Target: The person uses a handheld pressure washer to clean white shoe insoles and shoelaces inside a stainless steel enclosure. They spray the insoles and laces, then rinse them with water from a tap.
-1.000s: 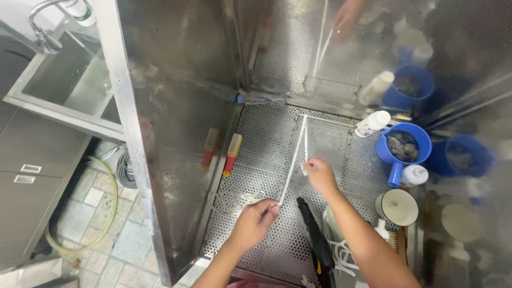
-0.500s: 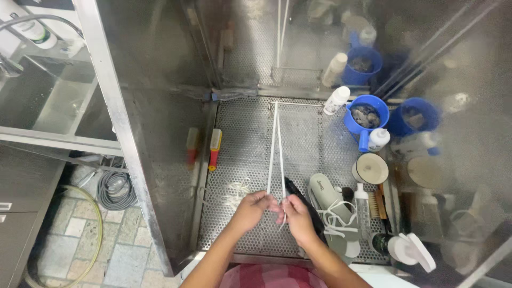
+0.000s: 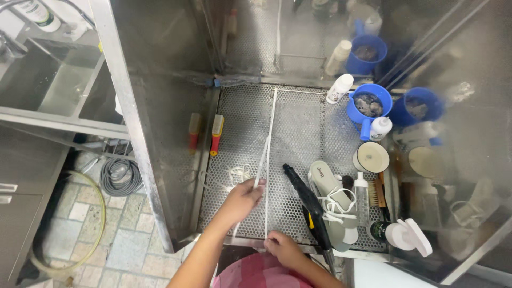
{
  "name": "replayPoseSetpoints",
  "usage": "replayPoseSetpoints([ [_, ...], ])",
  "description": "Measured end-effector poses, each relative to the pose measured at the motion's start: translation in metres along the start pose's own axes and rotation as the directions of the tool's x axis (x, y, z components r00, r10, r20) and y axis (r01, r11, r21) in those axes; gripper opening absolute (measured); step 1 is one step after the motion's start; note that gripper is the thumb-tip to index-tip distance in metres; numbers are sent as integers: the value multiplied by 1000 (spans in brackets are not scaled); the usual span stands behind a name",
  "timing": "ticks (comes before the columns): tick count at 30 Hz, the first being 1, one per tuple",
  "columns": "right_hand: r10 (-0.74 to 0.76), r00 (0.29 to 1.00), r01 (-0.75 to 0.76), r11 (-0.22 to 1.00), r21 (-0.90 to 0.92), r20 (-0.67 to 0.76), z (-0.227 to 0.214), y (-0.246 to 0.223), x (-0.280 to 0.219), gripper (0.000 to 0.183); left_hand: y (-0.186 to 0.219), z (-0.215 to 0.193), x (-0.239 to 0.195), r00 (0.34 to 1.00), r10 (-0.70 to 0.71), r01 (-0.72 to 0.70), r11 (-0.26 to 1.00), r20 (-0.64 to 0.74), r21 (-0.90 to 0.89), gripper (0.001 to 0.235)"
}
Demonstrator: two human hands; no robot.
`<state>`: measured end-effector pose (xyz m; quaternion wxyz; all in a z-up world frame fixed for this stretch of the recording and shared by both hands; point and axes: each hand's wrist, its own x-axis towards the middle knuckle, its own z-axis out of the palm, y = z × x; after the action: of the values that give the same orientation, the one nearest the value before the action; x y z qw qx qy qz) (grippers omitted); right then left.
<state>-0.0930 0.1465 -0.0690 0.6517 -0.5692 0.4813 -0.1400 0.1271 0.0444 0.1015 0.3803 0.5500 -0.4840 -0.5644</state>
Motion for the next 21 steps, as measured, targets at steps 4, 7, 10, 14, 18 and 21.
replayPoseSetpoints([
  [4, -24, 999, 28, 981, 192, -23, -14, 8, 5, 14, -14, 20, -19, 935, -273, 274, 961, -228, -25, 41],
  [7, 48, 998, -27, 901, 432, -38, -29, -3, 5, 11, -37, 44, -32, 902, -298, 262, 953, -312, -152, 29],
  [10, 51, 994, 11, 827, 562, -95, -42, -22, 3, 13, -61, 63, -44, 922, -217, 201, 976, -320, -84, 18],
  [14, -107, 977, 190, 839, 510, -186, -58, -49, -11, 14, -67, 82, -47, 924, -364, 293, 872, -118, -392, 27],
  [18, -76, 974, 168, 873, 459, -213, -66, -65, -34, 14, -43, 92, -41, 873, -480, 387, 567, 90, -727, 29],
  [21, -98, 977, 175, 875, 451, -189, -68, -54, -36, 12, -26, 102, -36, 804, -586, 461, 507, 100, -728, 20],
])
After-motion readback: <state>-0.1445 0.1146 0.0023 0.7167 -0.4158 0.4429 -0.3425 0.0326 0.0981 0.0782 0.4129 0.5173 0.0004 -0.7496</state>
